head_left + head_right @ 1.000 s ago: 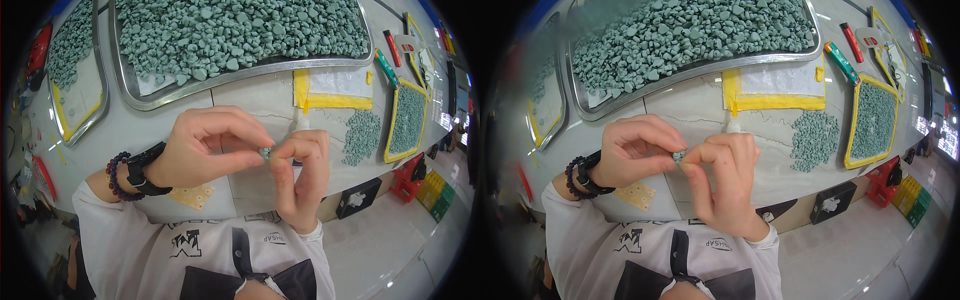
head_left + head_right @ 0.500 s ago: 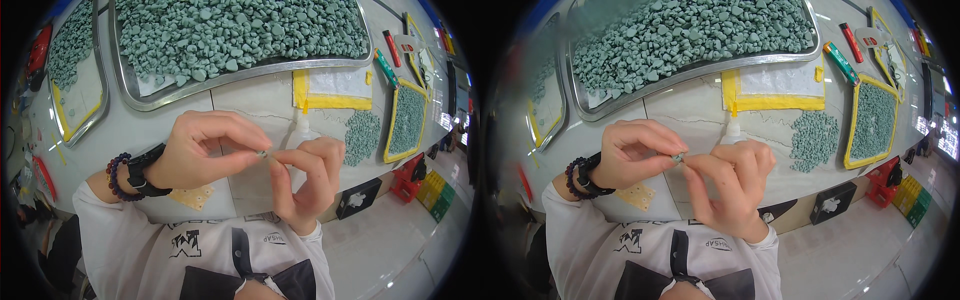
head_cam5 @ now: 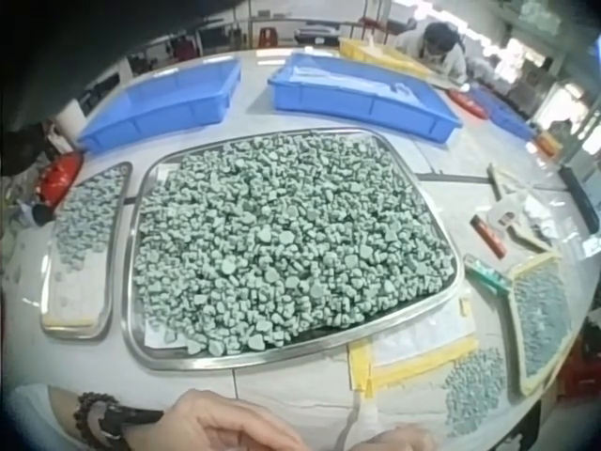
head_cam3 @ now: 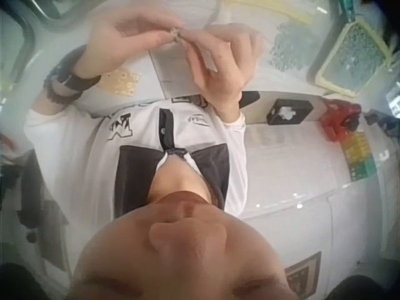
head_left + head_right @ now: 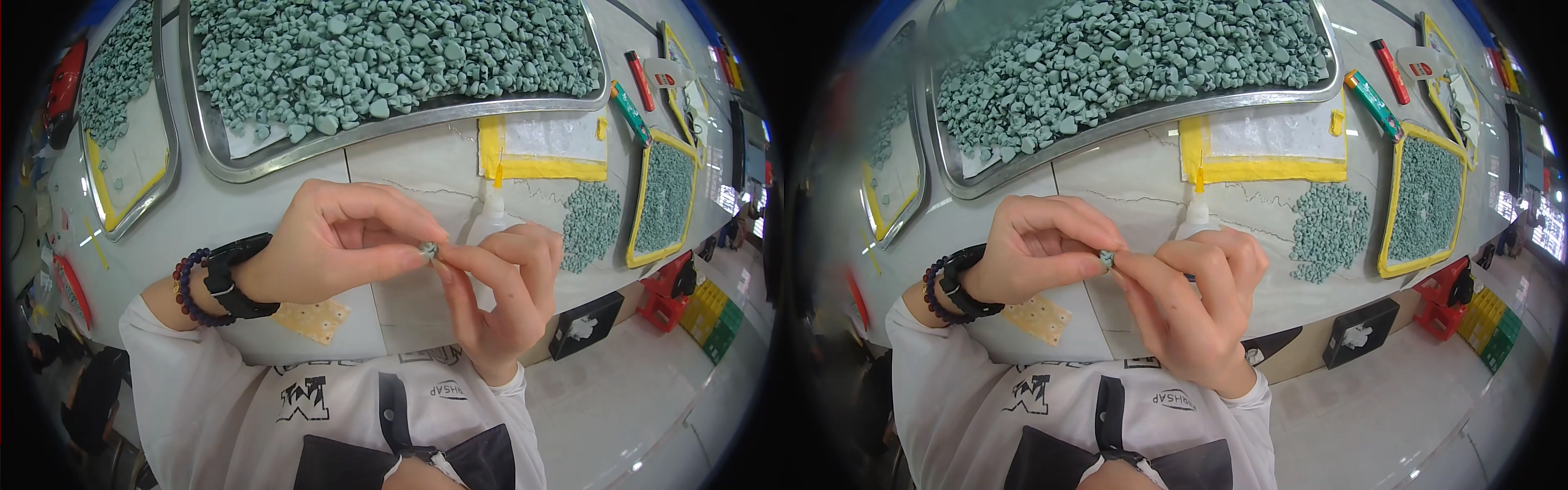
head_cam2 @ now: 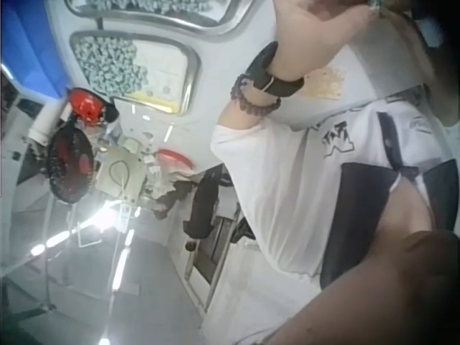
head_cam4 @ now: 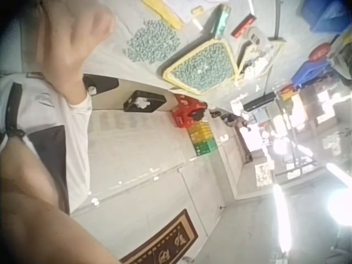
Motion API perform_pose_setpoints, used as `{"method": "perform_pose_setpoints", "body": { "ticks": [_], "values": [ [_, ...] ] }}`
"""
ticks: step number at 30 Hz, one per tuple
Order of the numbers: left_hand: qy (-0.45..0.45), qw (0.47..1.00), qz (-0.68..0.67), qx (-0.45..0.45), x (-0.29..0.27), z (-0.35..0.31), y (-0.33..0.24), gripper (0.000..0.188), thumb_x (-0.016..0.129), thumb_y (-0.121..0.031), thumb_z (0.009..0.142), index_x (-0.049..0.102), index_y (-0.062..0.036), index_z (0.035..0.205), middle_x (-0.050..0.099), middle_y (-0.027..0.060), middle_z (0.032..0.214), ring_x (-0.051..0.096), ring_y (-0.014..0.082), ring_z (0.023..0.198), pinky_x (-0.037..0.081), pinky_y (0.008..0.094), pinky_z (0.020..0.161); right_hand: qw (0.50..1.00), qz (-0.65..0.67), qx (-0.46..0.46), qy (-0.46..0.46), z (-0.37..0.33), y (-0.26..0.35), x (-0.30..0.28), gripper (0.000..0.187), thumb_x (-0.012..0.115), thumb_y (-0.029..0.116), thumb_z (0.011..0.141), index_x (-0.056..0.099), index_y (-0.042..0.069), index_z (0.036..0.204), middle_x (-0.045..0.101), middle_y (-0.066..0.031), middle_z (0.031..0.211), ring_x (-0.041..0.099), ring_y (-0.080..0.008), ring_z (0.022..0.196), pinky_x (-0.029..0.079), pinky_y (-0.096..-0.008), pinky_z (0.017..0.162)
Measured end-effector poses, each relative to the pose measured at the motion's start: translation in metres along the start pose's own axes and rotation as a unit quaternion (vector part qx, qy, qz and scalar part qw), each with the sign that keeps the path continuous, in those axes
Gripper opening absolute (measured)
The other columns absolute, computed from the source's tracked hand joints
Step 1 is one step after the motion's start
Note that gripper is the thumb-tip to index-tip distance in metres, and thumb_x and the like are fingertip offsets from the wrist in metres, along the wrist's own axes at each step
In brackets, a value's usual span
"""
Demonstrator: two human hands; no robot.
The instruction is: Assembling small components by applying glue and inserting tiny green pieces at an assembly workstation.
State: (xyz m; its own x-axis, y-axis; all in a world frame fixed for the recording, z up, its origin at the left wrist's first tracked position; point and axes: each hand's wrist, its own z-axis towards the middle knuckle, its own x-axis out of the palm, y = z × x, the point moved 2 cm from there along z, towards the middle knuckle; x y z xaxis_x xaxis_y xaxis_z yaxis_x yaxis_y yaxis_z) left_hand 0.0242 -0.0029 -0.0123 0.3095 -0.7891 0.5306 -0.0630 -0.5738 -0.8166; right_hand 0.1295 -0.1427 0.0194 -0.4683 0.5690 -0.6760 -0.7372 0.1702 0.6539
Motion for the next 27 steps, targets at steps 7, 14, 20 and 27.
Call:
{"method": "perform_pose_setpoints", "body": {
  "ticks": [7, 14, 20, 27],
  "values": [
    [0.004, 0.997, -0.001, -0.079, -0.001, 0.002, -0.007, 0.022, 0.061, 0.011, 0.076, 0.063, 0.0044, 0.097, 0.062, 0.0146, 0.102, 0.06, 0.0172, 0.096, 0.049, 0.0282, 0.083, 1.0, -0.015, -0.023, 0.003, 0.005, 0.002, -0.001, 0.027, 0.076, 0.003, 0.056, 0.067, 0.008, 0.081, 0.052, -0.0018, 0.073, 0.049, -0.0207, 0.071, 0.038, -0.0337, 0.07],
    [0.024, 0.991, -0.023, -0.129, -0.002, 0.002, -0.006, 0.02, 0.062, 0.009, 0.078, 0.063, 0.0042, 0.097, 0.063, 0.0142, 0.102, 0.059, 0.016, 0.096, 0.048, 0.0277, 0.083, 0.997, -0.046, -0.057, 0.006, 0.005, 0.001, -0.003, 0.026, 0.077, 0.009, 0.054, 0.067, 0.01, 0.078, 0.052, -0.0003, 0.073, 0.051, -0.02, 0.071, 0.037, -0.0363, 0.07],
    [0.022, 0.996, -0.045, -0.076, -0.002, 0.0, 0.0, 0.02, 0.06, 0.008, 0.079, 0.064, 0.0038, 0.098, 0.063, 0.0125, 0.102, 0.059, 0.0149, 0.095, 0.049, 0.0271, 0.083, 0.998, -0.028, -0.053, 0.005, 0.005, -0.001, -0.001, 0.027, 0.077, 0.005, 0.053, 0.067, 0.01, 0.078, 0.052, -0.0007, 0.073, 0.051, -0.0198, 0.07, 0.037, -0.0347, 0.07],
    [0.012, 0.995, 0.084, 0.055, -0.004, -0.003, 0.005, 0.02, 0.059, 0.008, 0.079, 0.065, 0.0021, 0.097, 0.064, 0.0093, 0.099, 0.061, 0.0124, 0.09, 0.05, 0.0247, 0.077, 0.999, 0.014, 0.003, 0.029, 0.004, 0.001, -0.002, 0.03, 0.074, 0.004, 0.055, 0.065, 0.009, 0.083, 0.053, -0.0001, 0.077, 0.049, -0.0186, 0.07, 0.033, -0.0335, 0.073]
  ]
}}
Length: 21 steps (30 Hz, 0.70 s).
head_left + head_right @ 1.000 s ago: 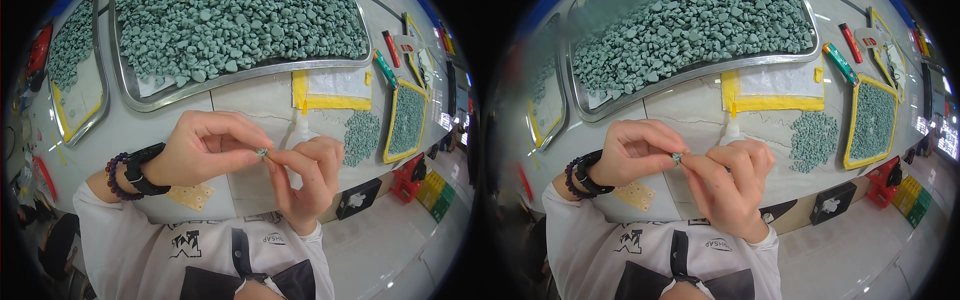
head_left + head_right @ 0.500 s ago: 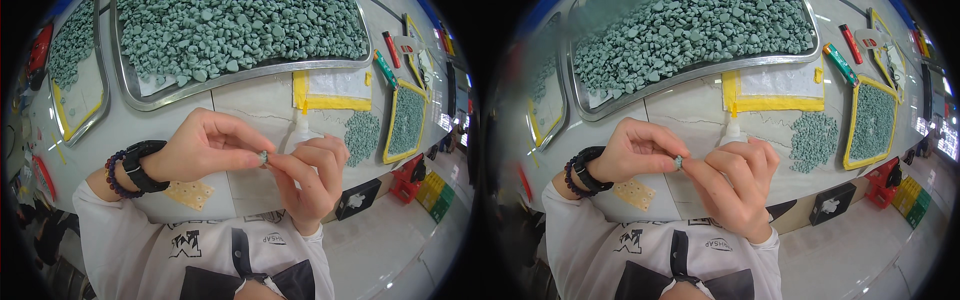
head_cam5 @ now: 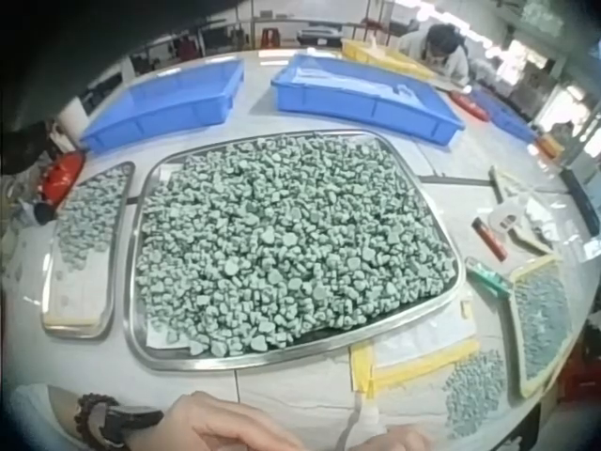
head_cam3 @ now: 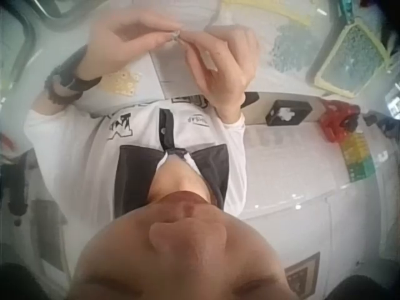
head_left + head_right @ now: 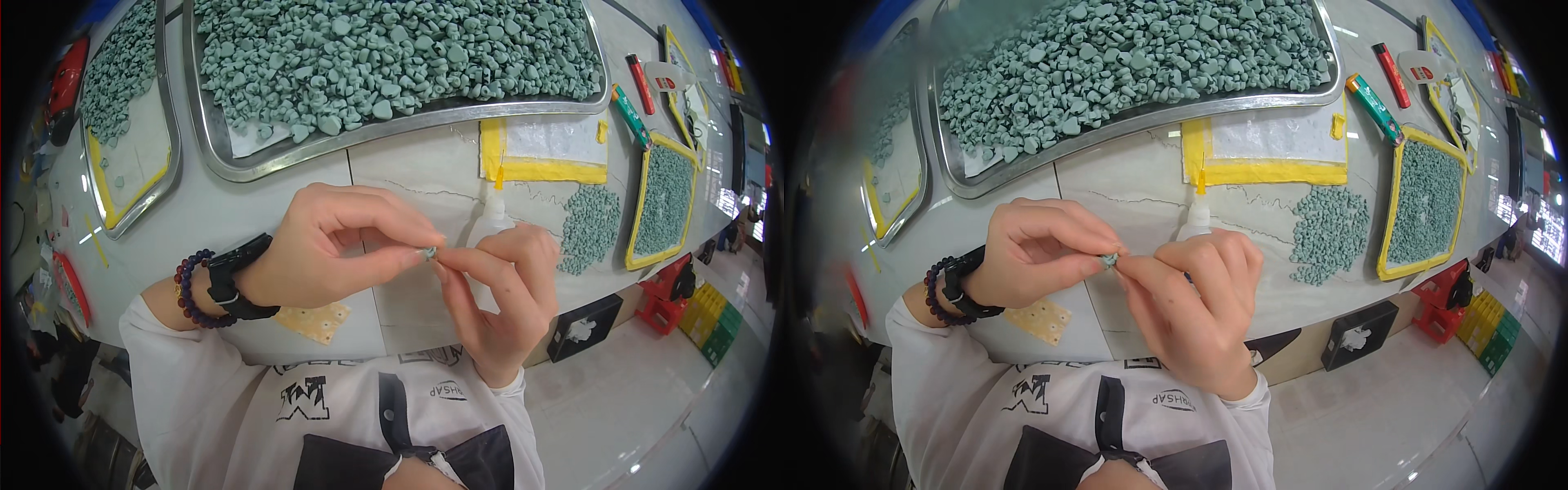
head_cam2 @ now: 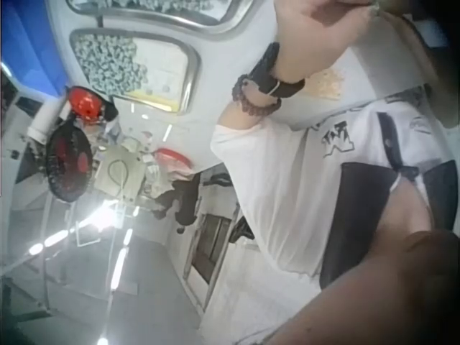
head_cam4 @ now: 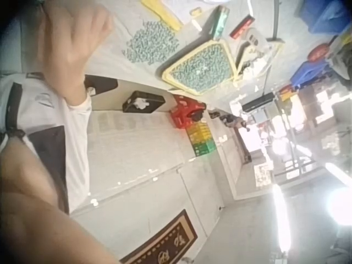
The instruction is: Assembling small components by applying glue and inserting tiny green pieces at an assembly workstation.
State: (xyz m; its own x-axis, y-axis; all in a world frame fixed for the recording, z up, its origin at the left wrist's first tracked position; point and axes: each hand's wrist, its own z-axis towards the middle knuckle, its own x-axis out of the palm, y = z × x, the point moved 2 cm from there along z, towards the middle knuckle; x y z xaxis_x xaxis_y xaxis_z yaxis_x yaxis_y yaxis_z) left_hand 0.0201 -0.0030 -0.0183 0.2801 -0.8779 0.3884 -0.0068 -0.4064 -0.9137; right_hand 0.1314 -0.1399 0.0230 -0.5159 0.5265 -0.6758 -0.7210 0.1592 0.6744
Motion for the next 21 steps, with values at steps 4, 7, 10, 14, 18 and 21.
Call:
{"method": "perform_pose_setpoints", "body": {
  "ticks": [4, 7, 10, 14, 18, 21],
  "values": [
    [0.0, 0.988, 0.133, 0.082, 0.0, 0.0, -0.001, 0.022, 0.059, 0.009, 0.077, 0.066, 0.0006, 0.096, 0.064, 0.0096, 0.096, 0.061, 0.0119, 0.086, 0.05, 0.0236, 0.071, 1.0, 0.002, 0.016, 0.005, 0.001, 0.003, 0.001, 0.028, 0.073, 0.0, 0.056, 0.065, 0.007, 0.081, 0.053, -0.0017, 0.075, 0.048, -0.0193, 0.067, 0.034, -0.0322, 0.07],
    [-0.024, 0.991, 0.119, 0.049, 0.001, -0.002, 0.0, 0.021, 0.058, 0.009, 0.076, 0.066, 0.0006, 0.094, 0.064, 0.009, 0.094, 0.061, 0.0112, 0.083, 0.05, 0.0227, 0.068, 1.0, -0.004, 0.024, -0.004, 0.001, 0.006, 0.006, 0.026, 0.071, -0.005, 0.055, 0.064, 0.005, 0.078, 0.052, -0.0029, 0.072, 0.048, -0.0192, 0.066, 0.035, -0.0308, 0.067],
    [-0.021, 0.991, 0.126, 0.034, -0.002, -0.001, -0.004, 0.024, 0.057, 0.013, 0.075, 0.066, 0.0018, 0.094, 0.064, 0.0127, 0.096, 0.062, 0.0161, 0.087, 0.05, 0.0257, 0.073, 0.999, 0.006, 0.029, -0.02, 0.002, 0.006, 0.01, 0.025, 0.07, -0.006, 0.056, 0.064, 0.005, 0.078, 0.052, -0.0029, 0.071, 0.048, -0.0188, 0.066, 0.035, -0.0307, 0.067],
    [-0.029, 0.992, 0.115, 0.032, 0.0, -0.003, -0.003, 0.024, 0.057, 0.015, 0.074, 0.065, 0.0025, 0.093, 0.064, 0.0143, 0.096, 0.062, 0.0183, 0.088, 0.051, 0.0271, 0.074, 0.999, 0.018, 0.026, -0.019, -0.003, 0.003, 0.014, 0.028, 0.073, 0.0, 0.056, 0.063, 0.007, 0.081, 0.051, -0.0017, 0.075, 0.048, -0.0192, 0.066, 0.033, -0.0324, 0.072],
    [-0.011, 0.989, 0.14, 0.038, 0.004, -0.001, -0.01, 0.023, 0.057, 0.014, 0.074, 0.064, 0.0024, 0.093, 0.063, 0.0142, 0.096, 0.062, 0.0187, 0.087, 0.051, 0.0281, 0.071, 0.999, -0.02, 0.026, -0.019, -0.003, 0.009, 0.009, 0.022, 0.07, -0.005, 0.058, 0.063, 0.004, 0.075, 0.053, -0.004, 0.072, 0.049, -0.0202, 0.066, 0.036, -0.0308, 0.068],
    [0.009, 0.973, 0.222, 0.065, 0.003, -0.012, -0.035, 0.022, 0.057, 0.013, 0.074, 0.063, 0.002, 0.092, 0.063, 0.014, 0.097, 0.062, 0.0184, 0.085, 0.05, 0.0287, 0.069, 1.0, 0.016, -0.014, -0.001, -0.008, 0.005, -0.004, 0.024, 0.071, -0.001, 0.061, 0.063, 0.003, 0.083, 0.053, -0.0054, 0.072, 0.049, -0.0219, 0.067, 0.036, -0.031, 0.07]
  ]
}}
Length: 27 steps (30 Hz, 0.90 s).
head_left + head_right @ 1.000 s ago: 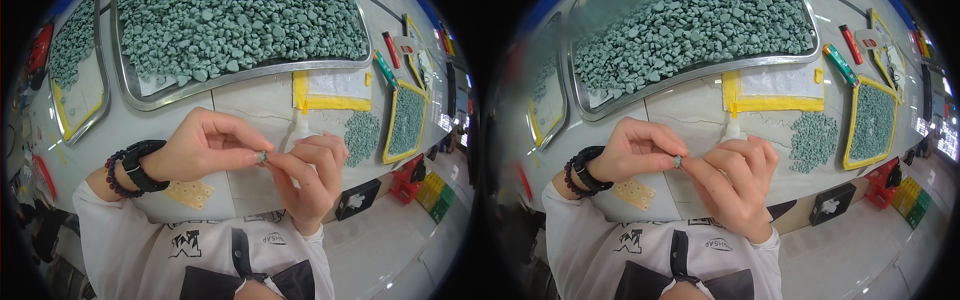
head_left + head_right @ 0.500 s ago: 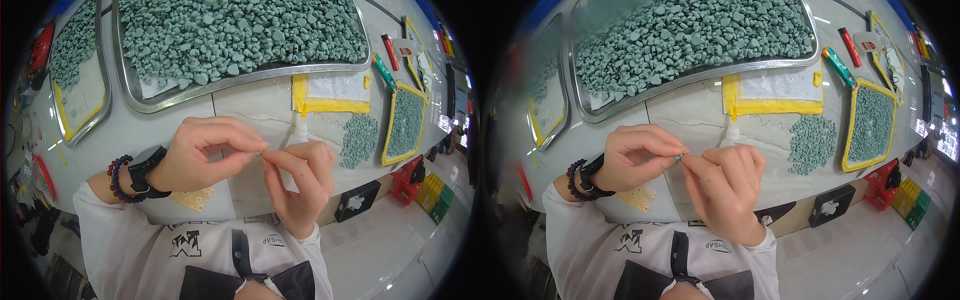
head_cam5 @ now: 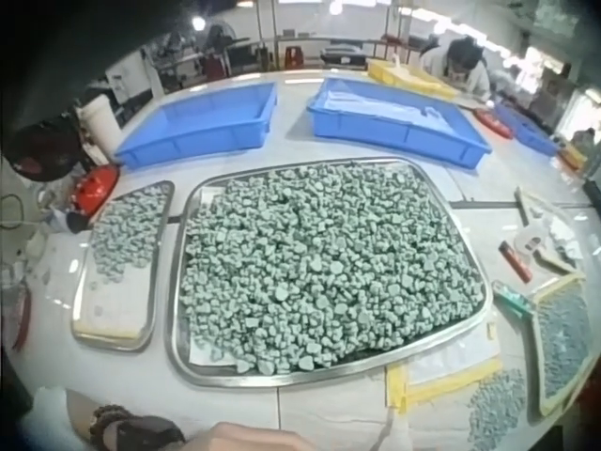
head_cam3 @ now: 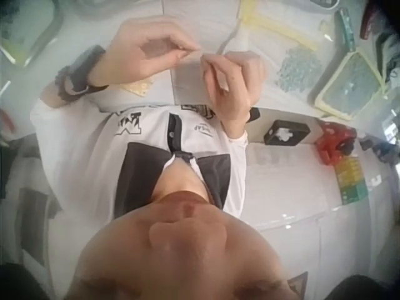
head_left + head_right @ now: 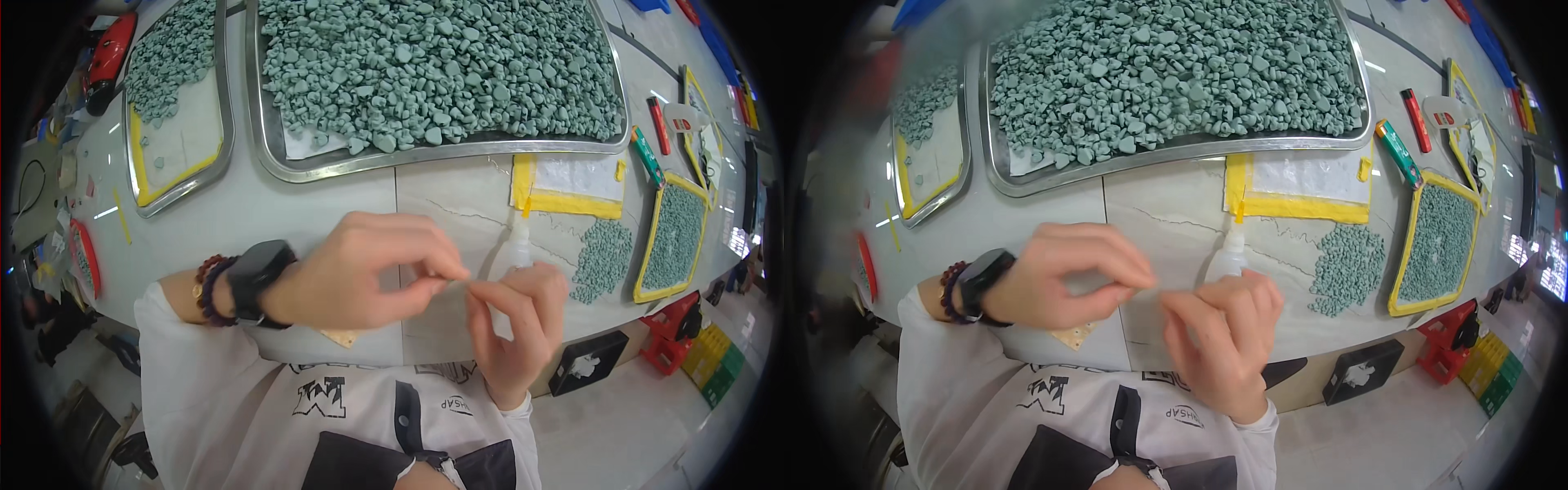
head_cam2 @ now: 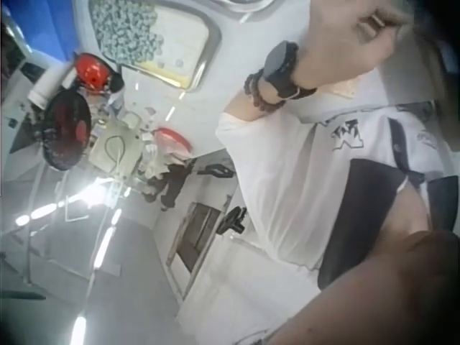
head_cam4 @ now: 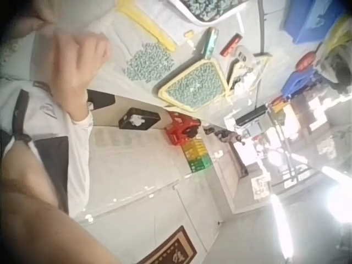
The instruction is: Assembling small components by applying glue and inserting tiny green pieces at an assembly workstation.
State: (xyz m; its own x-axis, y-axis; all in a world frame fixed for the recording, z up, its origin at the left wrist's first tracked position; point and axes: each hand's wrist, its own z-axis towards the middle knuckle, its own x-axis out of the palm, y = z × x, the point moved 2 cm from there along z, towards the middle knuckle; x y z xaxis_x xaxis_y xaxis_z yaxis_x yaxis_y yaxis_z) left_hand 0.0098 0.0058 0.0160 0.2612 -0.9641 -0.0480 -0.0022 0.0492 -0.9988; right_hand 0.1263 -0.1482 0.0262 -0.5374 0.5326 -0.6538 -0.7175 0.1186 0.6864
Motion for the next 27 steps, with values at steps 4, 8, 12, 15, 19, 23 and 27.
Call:
{"method": "perform_pose_setpoints", "body": {
  "ticks": [4, 8, 12, 15, 19, 23, 27],
  "values": [
    [-0.168, 0.949, 0.258, 0.072, -0.058, -0.028, -0.04, 0.023, 0.058, 0.009, 0.074, 0.063, 0.0005, 0.094, 0.062, 0.0104, 0.098, 0.059, 0.0165, 0.081, 0.047, 0.0265, 0.069, 0.995, -0.015, 0.101, -0.02, -0.016, -0.026, -0.036, 0.035, 0.074, 0.013, 0.064, 0.062, 0.006, 0.096, 0.051, -0.0052, 0.076, 0.047, -0.0219, 0.069, 0.034, -0.0322, 0.071],
    [-0.32, 0.819, 0.475, -0.035, -0.114, -0.057, -0.025, 0.022, 0.059, 0.008, 0.073, 0.063, -0.0014, 0.093, 0.062, 0.008, 0.097, 0.058, 0.0195, 0.08, 0.046, 0.0273, 0.069, 0.988, -0.095, 0.067, 0.103, -0.006, -0.029, -0.029, 0.051, 0.077, 0.024, 0.065, 0.058, 0.003, 0.107, 0.051, -0.0075, 0.082, 0.047, -0.0233, 0.076, 0.035, -0.0333, 0.071],
    [-0.234, 0.764, 0.599, 0.056, -0.083, -0.028, -0.021, 0.021, 0.059, 0.008, 0.073, 0.062, -0.0015, 0.092, 0.061, 0.0095, 0.093, 0.059, 0.0224, 0.079, 0.046, 0.0296, 0.068, 0.974, -0.163, 0.017, 0.155, 0.001, -0.035, -0.011, 0.054, 0.077, 0.03, 0.064, 0.058, 0.006, 0.109, 0.049, -0.006, 0.082, 0.044, -0.0224, 0.076, 0.034, -0.034, 0.068],
    [-0.129, 0.839, 0.527, 0.046, -0.067, -0.007, -0.013, 0.02, 0.061, 0.007, 0.073, 0.062, -0.0005, 0.091, 0.061, 0.01, 0.088, 0.059, 0.0216, 0.079, 0.046, 0.0282, 0.067, 0.986, -0.108, 0.009, 0.125, -0.002, -0.032, -0.017, 0.055, 0.079, 0.032, 0.062, 0.058, 0.01, 0.108, 0.047, -0.0044, 0.081, 0.043, -0.0215, 0.074, 0.033, -0.0341, 0.067],
    [-0.117, 0.904, 0.399, -0.099, -0.077, -0.001, 0.0, 0.018, 0.06, 0.005, 0.072, 0.061, -0.0001, 0.089, 0.059, 0.0113, 0.083, 0.059, 0.0258, 0.072, 0.047, 0.0314, 0.062, 0.998, 0.026, 0.027, 0.049, -0.01, -0.027, -0.021, 0.064, 0.084, 0.034, 0.056, 0.052, 0.011, 0.107, 0.048, -0.0045, 0.081, 0.044, -0.0217, 0.075, 0.034, -0.0349, 0.067],
    [-0.099, 0.847, 0.521, 0.031, -0.067, 0.002, -0.015, 0.02, 0.061, 0.005, 0.071, 0.061, -0.0004, 0.09, 0.059, 0.0121, 0.08, 0.059, 0.0264, 0.068, 0.048, 0.0295, 0.057, 0.997, 0.078, 0.029, -0.003, -0.02, -0.024, -0.02, 0.069, 0.085, 0.037, 0.056, 0.044, 0.012, 0.106, 0.051, -0.0064, 0.082, 0.048, -0.0223, 0.077, 0.038, -0.0365, 0.07],
    [0.06, 0.915, 0.359, 0.171, -0.013, 0.003, -0.043, 0.018, 0.063, 0.007, 0.07, 0.062, 0.0002, 0.087, 0.06, 0.0128, 0.082, 0.061, 0.0236, 0.071, 0.049, 0.0278, 0.058, 0.978, 0.2, 0.016, -0.047, -0.021, -0.014, -0.021, 0.058, 0.08, 0.027, 0.067, 0.037, 0.013, 0.103, 0.052, -0.0091, 0.082, 0.051, -0.0229, 0.074, 0.041, -0.0355, 0.07]
  ]
}}
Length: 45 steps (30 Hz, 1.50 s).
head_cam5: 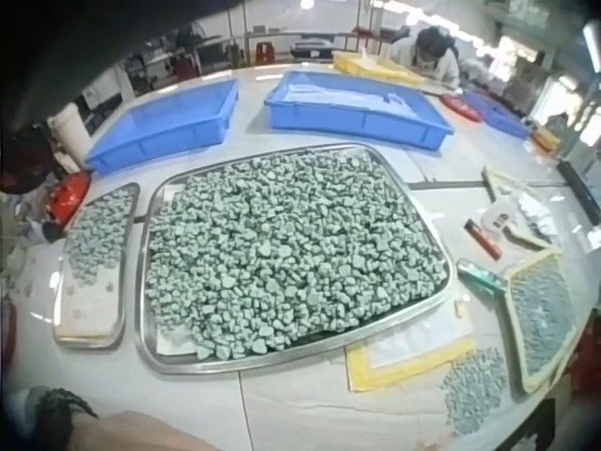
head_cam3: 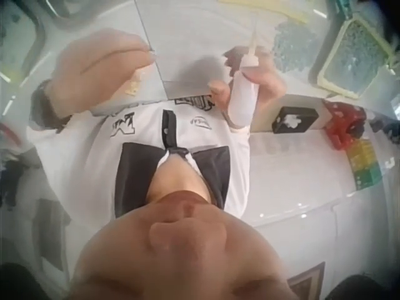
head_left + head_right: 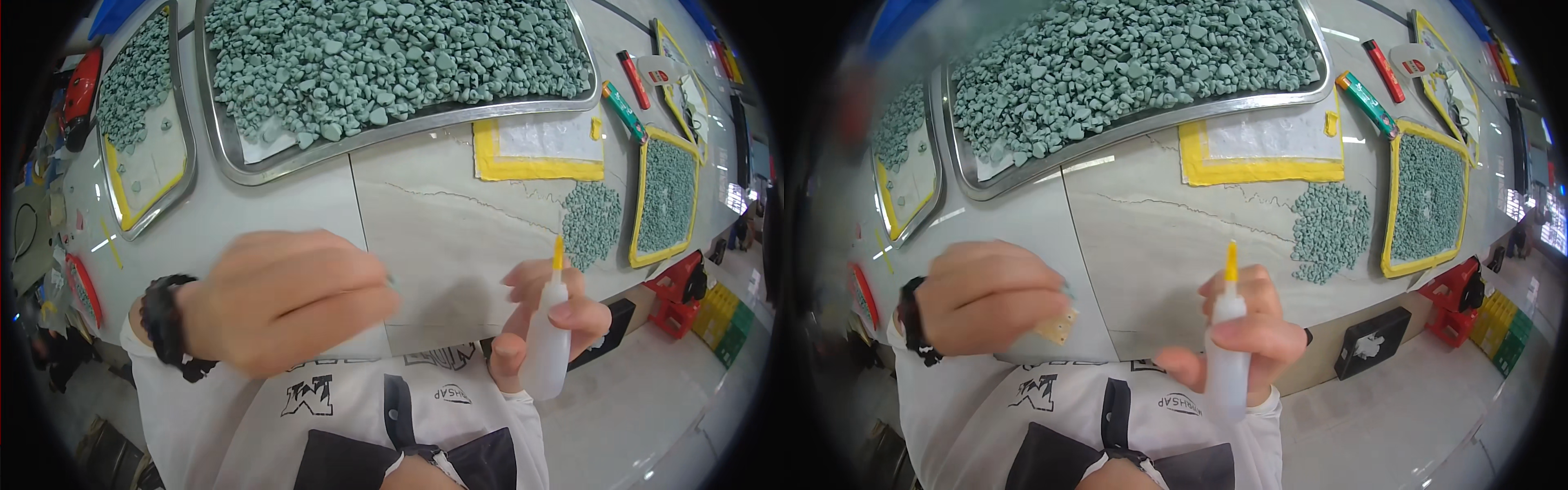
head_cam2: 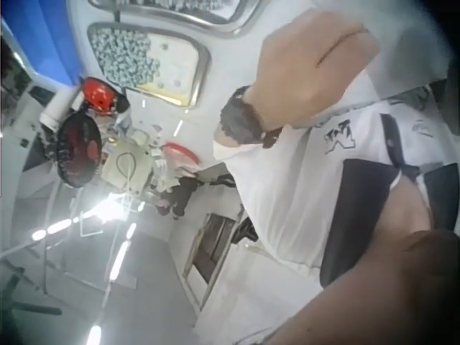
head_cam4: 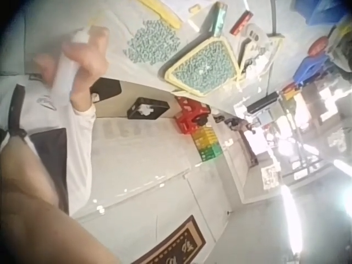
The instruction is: Assembling small components by applying glue and inserting tiny green pieces at an assembly workstation.
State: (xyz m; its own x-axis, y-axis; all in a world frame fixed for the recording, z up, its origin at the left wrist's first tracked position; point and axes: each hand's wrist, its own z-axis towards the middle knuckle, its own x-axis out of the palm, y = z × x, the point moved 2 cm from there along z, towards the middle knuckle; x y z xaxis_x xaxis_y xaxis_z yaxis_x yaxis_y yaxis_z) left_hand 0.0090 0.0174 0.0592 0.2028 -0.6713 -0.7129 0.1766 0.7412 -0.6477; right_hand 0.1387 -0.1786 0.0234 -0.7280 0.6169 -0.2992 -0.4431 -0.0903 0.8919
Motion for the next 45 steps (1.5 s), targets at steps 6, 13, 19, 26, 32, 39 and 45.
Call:
{"method": "perform_pose_setpoints", "body": {
  "ticks": [6, 13, 19, 26, 32, 39, 45],
  "values": [
    [0.011, 0.81, -0.544, -0.22, 0.055, 0.003, 0.029, 0.014, 0.062, 0.008, 0.076, 0.063, 0.0009, 0.088, 0.061, 0.0102, 0.093, 0.06, 0.0168, 0.083, 0.051, 0.0265, 0.07, 0.998, -0.051, -0.027, 0.033, 0.017, -0.005, 0.036, 0.044, 0.071, 0.005, 0.075, 0.035, 0.013, 0.1, 0.057, -0.0119, 0.087, 0.056, -0.0234, 0.075, 0.044, -0.0328, 0.068],
    [0.012, 0.684, -0.674, -0.278, 0.069, -0.001, 0.044, 0.017, 0.061, 0.004, 0.082, 0.061, 0.0022, 0.098, 0.061, 0.0073, 0.1, 0.057, 0.0117, 0.095, 0.049, 0.0263, 0.083, 0.999, -0.025, -0.041, 0.016, 0.008, -0.023, 0.037, 0.026, 0.075, 0.003, 0.057, 0.06, 0.008, 0.078, 0.062, -0.0096, 0.095, 0.056, -0.0266, 0.084, 0.045, -0.0331, 0.07],
    [0.027, 0.647, -0.683, -0.339, 0.062, 0.002, 0.041, 0.018, 0.057, 0.007, 0.081, 0.058, 0.0032, 0.099, 0.057, 0.0115, 0.103, 0.061, 0.0184, 0.092, 0.051, 0.0282, 0.077, 0.991, -0.085, -0.092, 0.039, 0.007, -0.02, 0.031, 0.024, 0.075, 0.016, 0.067, 0.06, 0.009, 0.084, 0.061, -0.0097, 0.097, 0.055, -0.0268, 0.088, 0.045, -0.0343, 0.07],
    [0.021, 0.679, -0.648, -0.344, 0.069, 0.001, 0.041, 0.024, 0.055, 0.005, 0.084, 0.056, 0.0046, 0.108, 0.057, 0.012, 0.106, 0.062, 0.0199, 0.093, 0.052, 0.0286, 0.079, 0.997, 0.042, -0.062, -0.001, -0.002, -0.021, 0.022, 0.072, 0.043, 0.073, 0.077, 0.045, 0.006, 0.104, 0.062, -0.0143, 0.082, 0.057, -0.0364, 0.09, 0.047, -0.0422, 0.074],
    [0.017, 0.682, -0.648, -0.339, 0.069, 0.001, 0.042, 0.03, 0.056, 0.005, 0.083, 0.054, 0.0055, 0.113, 0.057, 0.013, 0.109, 0.061, 0.0183, 0.095, 0.052, 0.0295, 0.082, 0.995, 0.095, 0.034, 0.0, -0.001, -0.017, 0.023, 0.071, 0.04, 0.068, 0.082, 0.058, 0.002, 0.098, 0.067, -0.0131, 0.082, 0.061, -0.0404, 0.092, 0.049, -0.0413, 0.074],
    [0.0, 0.678, -0.653, -0.338, 0.07, 0.0, 0.041, 0.029, 0.057, 0.005, 0.082, 0.054, 0.0052, 0.111, 0.058, 0.0116, 0.107, 0.061, 0.017, 0.096, 0.052, 0.029, 0.083, 0.995, 0.088, 0.033, 0.033, 0.001, -0.017, 0.023, 0.065, 0.042, 0.062, 0.086, 0.06, 0.0, 0.097, 0.067, -0.0119, 0.081, 0.062, -0.04, 0.092, 0.048, -0.0409, 0.072],
    [0.001, 0.686, -0.648, -0.331, 0.07, 0.0, 0.041, 0.026, 0.057, 0.006, 0.082, 0.055, 0.0047, 0.107, 0.058, 0.0112, 0.106, 0.06, 0.0161, 0.095, 0.052, 0.0286, 0.082, 0.995, 0.084, 0.044, 0.035, 0.002, -0.017, 0.024, 0.058, 0.046, 0.055, 0.088, 0.061, 0.0, 0.096, 0.067, -0.0126, 0.082, 0.062, -0.0387, 0.093, 0.048, -0.0407, 0.073]
  ]
}}
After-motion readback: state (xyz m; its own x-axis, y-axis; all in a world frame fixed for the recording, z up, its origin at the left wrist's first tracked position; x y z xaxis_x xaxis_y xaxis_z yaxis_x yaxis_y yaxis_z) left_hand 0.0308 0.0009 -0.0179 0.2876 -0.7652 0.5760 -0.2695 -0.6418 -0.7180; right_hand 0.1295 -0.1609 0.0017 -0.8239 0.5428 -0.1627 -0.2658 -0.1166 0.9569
